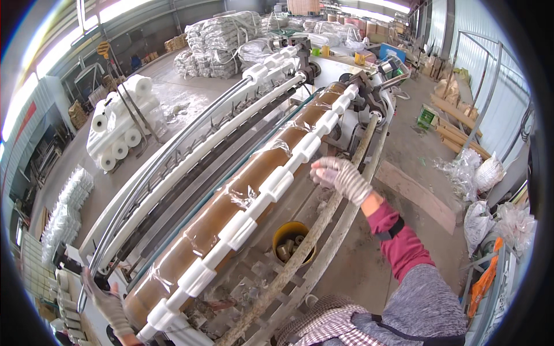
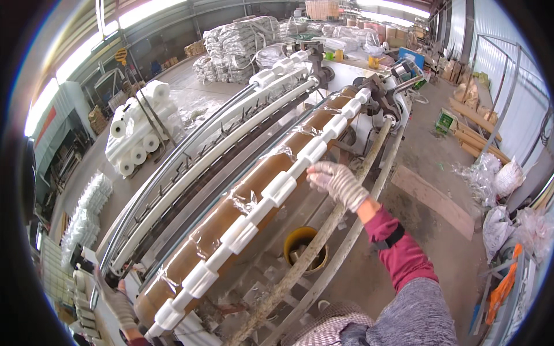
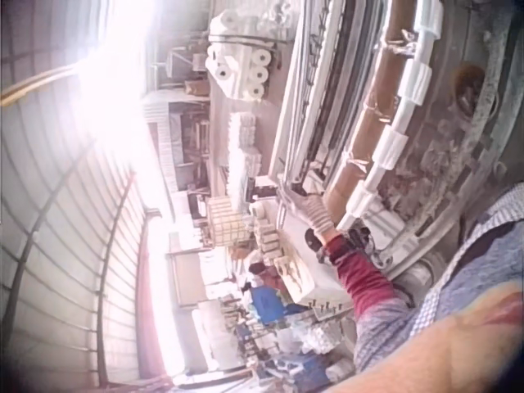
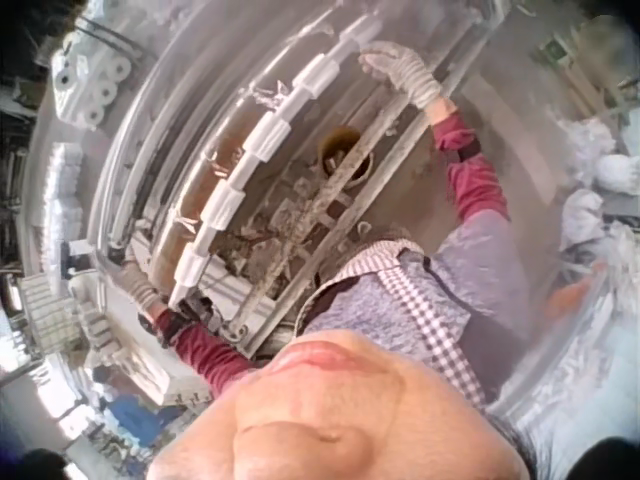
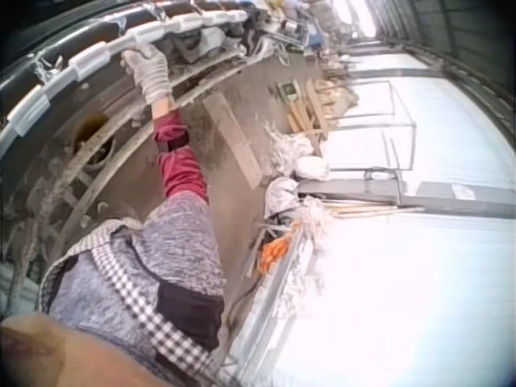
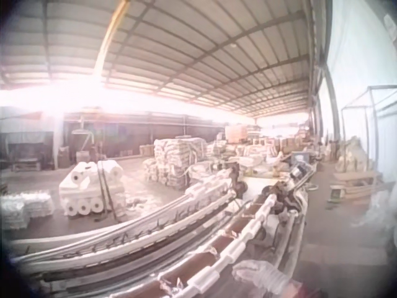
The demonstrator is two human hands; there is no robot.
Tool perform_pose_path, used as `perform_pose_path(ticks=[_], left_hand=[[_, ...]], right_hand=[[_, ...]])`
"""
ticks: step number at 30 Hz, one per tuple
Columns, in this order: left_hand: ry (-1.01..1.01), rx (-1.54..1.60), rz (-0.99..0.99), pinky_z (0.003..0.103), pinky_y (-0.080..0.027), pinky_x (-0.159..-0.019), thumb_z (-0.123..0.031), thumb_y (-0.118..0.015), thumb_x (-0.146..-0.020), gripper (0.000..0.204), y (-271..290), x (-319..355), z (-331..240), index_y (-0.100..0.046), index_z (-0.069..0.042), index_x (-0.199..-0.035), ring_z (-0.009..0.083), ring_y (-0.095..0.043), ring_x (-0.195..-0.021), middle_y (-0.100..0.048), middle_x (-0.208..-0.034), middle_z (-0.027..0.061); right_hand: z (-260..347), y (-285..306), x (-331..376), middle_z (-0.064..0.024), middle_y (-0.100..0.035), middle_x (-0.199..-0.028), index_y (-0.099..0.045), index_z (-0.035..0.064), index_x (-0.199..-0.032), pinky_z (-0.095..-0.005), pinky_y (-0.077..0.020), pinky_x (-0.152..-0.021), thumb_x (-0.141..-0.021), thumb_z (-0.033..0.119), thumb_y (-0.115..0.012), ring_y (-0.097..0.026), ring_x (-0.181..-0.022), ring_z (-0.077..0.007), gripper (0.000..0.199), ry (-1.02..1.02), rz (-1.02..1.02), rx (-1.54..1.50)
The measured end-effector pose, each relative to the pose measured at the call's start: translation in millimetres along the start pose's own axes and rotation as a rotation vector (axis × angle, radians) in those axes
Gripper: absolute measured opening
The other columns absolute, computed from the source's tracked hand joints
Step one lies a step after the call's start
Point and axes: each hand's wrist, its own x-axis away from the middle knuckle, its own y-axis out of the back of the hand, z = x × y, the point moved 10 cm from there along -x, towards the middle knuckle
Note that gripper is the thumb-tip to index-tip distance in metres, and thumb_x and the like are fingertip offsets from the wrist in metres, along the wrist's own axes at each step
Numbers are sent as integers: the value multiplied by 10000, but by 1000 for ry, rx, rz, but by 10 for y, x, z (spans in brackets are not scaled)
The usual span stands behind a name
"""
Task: Operating a film-wrapping machine and loading white pipe cores.
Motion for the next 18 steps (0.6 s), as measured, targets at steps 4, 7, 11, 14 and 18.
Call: perform_pose_path(ticks=[4, 7, 11, 14, 18], left_hand=[[54, -259, 79, 337, -385, -992, 56, -636, -705, 657, -552, -649, 307, -421, -36, -1319, 250, -496, -1159, -524, -1252, 170], [554, -205, 266, 355, -457, -886, 1, -663, -737, 475, -1095, -716, 839, -538, -5, -1195, 276, -603, -958, -609, -1081, 202], [278, -372, 166, 376, -488, -772, -94, -699, -748, 354, -1505, -921, 264, -602, 16, -1070, 295, -626, -782, -639, -915, 202], [346, -470, 59, 380, -486, -759, -102, -737, -701, 405, -1597, -911, -16, -603, 11, -1066, 321, -610, -787, -629, -911, 212], [455, -437, 43, 351, -487, -756, -66, -692, -762, 328, -1875, -983, -231, -588, 22, -1060, 251, -589, -795, -617, -941, 176]], right_hand=[[318, 535, -853, -41, -648, -968, -592, 20, -1107, -247, -526, -720, -876, 196, -614, -637, -850, -116, 292, 67, 10, 172], [566, 1178, -1637, -29, -634, -920, -616, 49, -1055, -239, -518, -681, -858, 192, -634, -617, -823, -104, 244, 128, -59, 40], [778, 2322, -3377, 17, -620, -885, -605, 89, -1078, -270, -460, -620, -848, 193, -659, -569, -721, -96, 258, 186, -124, 165], [828, 2664, -4752, -8, -641, -928, -601, 94, -1094, -282, -460, -654, -886, 223, -594, -580, -746, -123, 246, 193, -209, 527], [817, 2662, -6497, -167, -524, -1272, -493, 71, -1278, -390, -365, -997, -865, 535, -457, -492, -1178, -329, 623, 236, -231, 1024]])
